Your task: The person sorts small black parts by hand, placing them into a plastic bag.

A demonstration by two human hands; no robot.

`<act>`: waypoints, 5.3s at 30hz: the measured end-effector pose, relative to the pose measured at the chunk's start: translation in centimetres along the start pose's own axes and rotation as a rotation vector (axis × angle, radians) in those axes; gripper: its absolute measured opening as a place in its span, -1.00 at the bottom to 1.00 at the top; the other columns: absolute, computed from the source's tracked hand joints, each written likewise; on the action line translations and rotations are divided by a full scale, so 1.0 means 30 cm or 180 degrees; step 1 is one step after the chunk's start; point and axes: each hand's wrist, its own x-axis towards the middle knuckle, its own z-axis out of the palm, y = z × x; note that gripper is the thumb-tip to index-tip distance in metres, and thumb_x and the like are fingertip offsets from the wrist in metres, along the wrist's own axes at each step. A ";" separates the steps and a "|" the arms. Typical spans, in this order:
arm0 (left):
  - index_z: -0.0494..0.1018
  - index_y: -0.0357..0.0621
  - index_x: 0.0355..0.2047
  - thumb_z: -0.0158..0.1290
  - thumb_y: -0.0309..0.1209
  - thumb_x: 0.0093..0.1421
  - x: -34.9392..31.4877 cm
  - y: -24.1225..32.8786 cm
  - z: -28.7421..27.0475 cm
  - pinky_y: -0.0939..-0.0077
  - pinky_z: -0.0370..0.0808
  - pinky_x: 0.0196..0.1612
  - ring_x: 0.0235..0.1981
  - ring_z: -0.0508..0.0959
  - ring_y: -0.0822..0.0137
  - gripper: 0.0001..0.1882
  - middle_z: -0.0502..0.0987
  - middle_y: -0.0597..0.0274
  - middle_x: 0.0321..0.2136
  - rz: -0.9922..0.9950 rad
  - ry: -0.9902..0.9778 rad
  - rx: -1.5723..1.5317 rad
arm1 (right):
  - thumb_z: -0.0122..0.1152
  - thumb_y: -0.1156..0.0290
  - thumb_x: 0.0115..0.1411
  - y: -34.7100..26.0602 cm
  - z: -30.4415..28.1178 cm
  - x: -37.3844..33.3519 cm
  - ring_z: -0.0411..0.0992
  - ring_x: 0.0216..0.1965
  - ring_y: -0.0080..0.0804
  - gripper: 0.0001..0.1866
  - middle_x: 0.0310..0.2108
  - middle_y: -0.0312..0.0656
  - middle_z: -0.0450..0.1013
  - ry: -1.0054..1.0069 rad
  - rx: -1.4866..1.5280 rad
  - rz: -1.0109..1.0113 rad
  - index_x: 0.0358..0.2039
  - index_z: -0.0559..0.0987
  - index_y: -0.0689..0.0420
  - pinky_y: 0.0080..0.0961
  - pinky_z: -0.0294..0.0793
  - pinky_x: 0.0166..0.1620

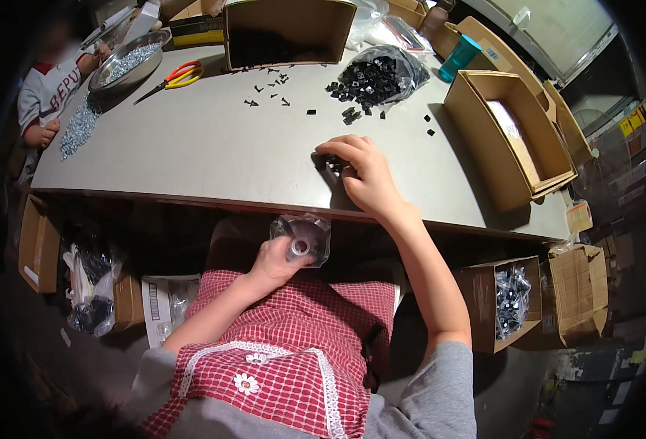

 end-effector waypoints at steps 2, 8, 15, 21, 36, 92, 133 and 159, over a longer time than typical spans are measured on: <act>0.53 -0.20 0.00 0.33 -0.31 0.19 0.027 0.002 0.013 0.18 0.61 -0.15 -0.20 0.68 -0.08 -0.58 0.68 -0.02 -0.26 -0.0279 -0.0072 -0.0004 | -0.07 0.81 -0.09 -0.026 0.026 0.003 0.45 0.00 -0.05 -0.38 -0.06 -0.12 0.58 -0.0061 0.0018 -0.0121 -0.03 0.69 0.12 -0.27 0.49 0.09; 0.60 -0.15 -0.07 0.40 -0.39 0.10 0.086 0.102 0.046 0.34 0.58 -0.09 -0.14 0.65 0.27 -0.62 0.67 0.21 -0.23 0.0336 0.0307 -0.0725 | -0.04 0.81 -0.09 -0.121 0.029 -0.065 0.47 -0.02 -0.14 -0.43 -0.09 -0.16 0.57 -0.0239 0.0068 -0.0249 -0.11 0.71 0.13 -0.28 0.52 0.02; 0.59 -0.23 -0.10 0.44 -0.35 0.13 0.026 0.063 0.076 0.44 0.61 -0.12 -0.24 0.68 0.30 -0.61 0.70 0.16 -0.23 -0.0243 0.0237 -0.0748 | -0.03 0.79 -0.06 -0.117 -0.025 -0.113 0.65 -0.18 -0.38 -0.56 -0.27 -0.10 0.68 -0.0386 0.1810 0.0092 -0.21 0.71 0.28 -0.42 0.61 -0.02; 0.58 -0.21 -0.23 0.48 -0.19 0.09 0.019 0.039 0.101 0.45 0.59 -0.26 -0.34 0.66 0.39 -0.58 0.68 0.13 -0.34 -0.1091 0.0247 -0.1152 | -0.10 0.78 -0.03 0.205 -0.051 0.105 0.55 0.11 -0.08 -0.40 0.08 0.03 0.56 0.0584 0.0003 0.0341 0.04 0.62 0.26 -0.36 0.52 0.14; 0.61 -0.27 -0.28 0.43 -0.33 0.15 0.027 0.072 0.075 0.58 0.59 -0.29 -0.39 0.61 0.53 -0.71 0.66 0.27 -0.40 -0.0996 0.0376 -0.0826 | -0.11 0.80 -0.11 0.234 -0.065 0.091 0.53 0.01 0.01 -0.39 -0.06 0.01 0.60 0.0697 -0.0204 0.0319 -0.05 0.67 0.21 -0.31 0.50 0.11; 0.57 -0.25 -0.14 0.39 -0.23 0.20 -0.006 0.097 0.049 0.39 0.63 -0.14 -0.24 0.70 0.31 -0.61 0.70 0.10 -0.27 -0.0804 0.0355 -0.1116 | 0.11 0.75 0.09 0.238 -0.094 0.107 0.61 -0.23 -0.15 -0.60 -0.24 -0.09 0.60 0.0349 -0.0413 0.0379 -0.09 0.69 0.16 -0.33 0.61 -0.10; 0.50 -0.13 -0.02 0.24 -0.40 0.27 0.032 -0.202 0.259 0.28 0.62 -0.17 -0.19 0.68 0.12 -0.71 0.63 0.10 -0.17 -0.0170 0.0684 -0.2127 | 0.24 0.60 -0.16 -0.335 0.045 -0.233 0.36 0.28 0.12 -0.21 0.09 0.18 0.48 -0.1619 -0.0972 -0.0545 0.21 0.40 0.39 -0.03 0.26 0.40; 0.50 -0.33 0.01 0.57 -0.16 0.00 -0.150 0.280 -0.343 0.54 0.54 -0.10 -0.15 0.59 0.48 -0.29 0.61 0.22 -0.17 -0.0256 -0.0735 -0.2439 | 0.36 0.40 0.13 -0.467 0.102 -0.143 0.06 0.48 0.30 -0.73 0.36 0.19 0.25 -0.1460 0.0717 -0.1116 -0.16 0.68 0.21 0.19 0.20 0.42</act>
